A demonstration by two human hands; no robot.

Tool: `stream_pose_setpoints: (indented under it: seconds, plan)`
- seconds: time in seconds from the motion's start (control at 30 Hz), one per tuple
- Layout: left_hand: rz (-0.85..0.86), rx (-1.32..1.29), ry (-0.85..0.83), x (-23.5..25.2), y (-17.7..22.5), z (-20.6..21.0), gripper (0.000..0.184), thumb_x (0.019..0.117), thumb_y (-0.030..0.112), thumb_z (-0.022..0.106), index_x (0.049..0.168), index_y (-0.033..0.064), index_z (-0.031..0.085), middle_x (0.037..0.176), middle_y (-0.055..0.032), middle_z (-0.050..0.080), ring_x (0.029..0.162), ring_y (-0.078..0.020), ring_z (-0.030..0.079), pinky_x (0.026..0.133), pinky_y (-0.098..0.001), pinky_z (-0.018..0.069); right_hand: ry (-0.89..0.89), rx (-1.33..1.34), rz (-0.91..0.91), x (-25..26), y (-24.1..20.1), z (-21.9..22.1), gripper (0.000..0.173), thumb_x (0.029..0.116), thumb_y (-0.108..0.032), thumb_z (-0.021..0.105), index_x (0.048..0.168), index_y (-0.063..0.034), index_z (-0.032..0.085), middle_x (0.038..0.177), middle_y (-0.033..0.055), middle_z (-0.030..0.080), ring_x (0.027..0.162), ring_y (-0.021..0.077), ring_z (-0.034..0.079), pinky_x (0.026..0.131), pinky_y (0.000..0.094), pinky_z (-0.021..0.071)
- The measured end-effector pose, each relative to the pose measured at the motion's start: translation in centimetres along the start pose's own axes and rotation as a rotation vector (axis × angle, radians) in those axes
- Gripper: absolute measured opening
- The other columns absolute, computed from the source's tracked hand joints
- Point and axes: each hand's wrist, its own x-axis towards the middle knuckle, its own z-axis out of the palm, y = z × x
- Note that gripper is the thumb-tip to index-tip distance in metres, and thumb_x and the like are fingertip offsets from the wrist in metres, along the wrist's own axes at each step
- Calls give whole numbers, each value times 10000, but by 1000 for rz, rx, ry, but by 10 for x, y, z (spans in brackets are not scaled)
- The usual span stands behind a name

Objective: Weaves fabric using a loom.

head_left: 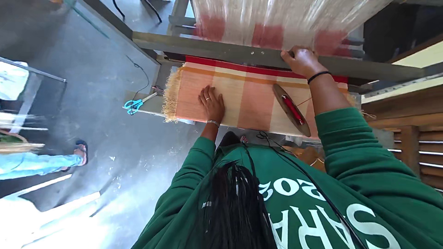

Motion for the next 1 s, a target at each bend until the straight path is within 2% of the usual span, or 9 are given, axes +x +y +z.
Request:
stream_pose_setpoints:
  seconds: [0.1, 0.23, 0.37, 0.43, 0.5, 0.7, 0.83, 0.93, 1.0]
  plan:
    - [34, 79, -82, 3, -3, -2, 538, 1066, 447, 380, 1421, 81, 552, 1554, -174, 462, 1477, -406, 358, 1200, -616, 234, -61, 35, 14, 5, 1, -10, 651, 1033, -614, 444, 1262, -50, 674, 1258, 260, 655, 1254, 454, 577, 1061, 713, 369]
    - [134, 90, -200, 5, -22, -19, 559, 1063, 511, 387, 1480, 166, 528, 1577, -137, 451, 1465, -390, 386, 1166, -601, 301, -83, 73, 58, 3, -3, -12, 629, 1039, -590, 462, 1289, -47, 657, 1260, 265, 649, 1241, 444, 589, 1055, 683, 401]
    - [220, 82, -165, 2, -38, -20, 559, 1073, 499, 334, 1539, 218, 466, 1620, -91, 405, 1501, -337, 345, 1192, -573, 271, -49, 96, 87, 5, -4, -5, 653, 1038, -607, 441, 1313, -48, 636, 1290, 254, 638, 1271, 431, 569, 1097, 672, 362]
    - [224, 56, -137, -2, -38, -18, 565, 1070, 495, 345, 1530, 192, 472, 1621, -78, 405, 1511, -321, 328, 1206, -556, 252, -26, 84, 88, 2, -2, 0, 660, 1038, -610, 433, 1323, -50, 633, 1330, 239, 627, 1328, 421, 523, 1158, 664, 278]
    - [231, 12, -111, -3, -39, -20, 570, 1067, 483, 374, 1527, 160, 466, 1627, -75, 395, 1517, -315, 320, 1216, -544, 243, -6, 76, 89, 1, -2, 2, 656, 1036, -617, 427, 1327, -68, 637, 1346, 222, 623, 1355, 416, 498, 1176, 659, 246]
    - [273, -52, -84, -2, -41, -19, 531, 1077, 432, 396, 1511, 137, 478, 1625, -87, 396, 1540, -300, 286, 1259, -545, 166, 31, 71, 76, 0, -5, 2, 628, 1036, -601, 442, 1295, -71, 657, 1306, 196, 653, 1320, 377, 541, 1194, 629, 231]
    - [270, -77, -88, 0, -41, -22, 523, 1076, 414, 403, 1493, 110, 495, 1601, -107, 430, 1530, -314, 309, 1256, -551, 177, 49, 82, 78, -1, -6, 4, 629, 1029, -608, 445, 1313, -89, 659, 1354, 174, 635, 1358, 384, 501, 1189, 644, 235]
    - [266, -68, -83, -1, -40, -20, 524, 1076, 417, 406, 1491, 111, 499, 1601, -103, 433, 1526, -305, 320, 1257, -535, 187, 84, 56, 63, -4, -5, 7, 651, 1032, -621, 422, 1287, -72, 662, 1318, 177, 645, 1328, 390, 518, 1173, 664, 228]
    - [263, -65, -72, -2, -41, -21, 526, 1076, 417, 414, 1488, 104, 504, 1591, -108, 448, 1511, -311, 350, 1252, -535, 206, 188, -8, 90, -6, -10, 18, 686, 1038, -637, 369, 1242, -53, 666, 1278, 185, 660, 1299, 395, 540, 1161, 662, 254]
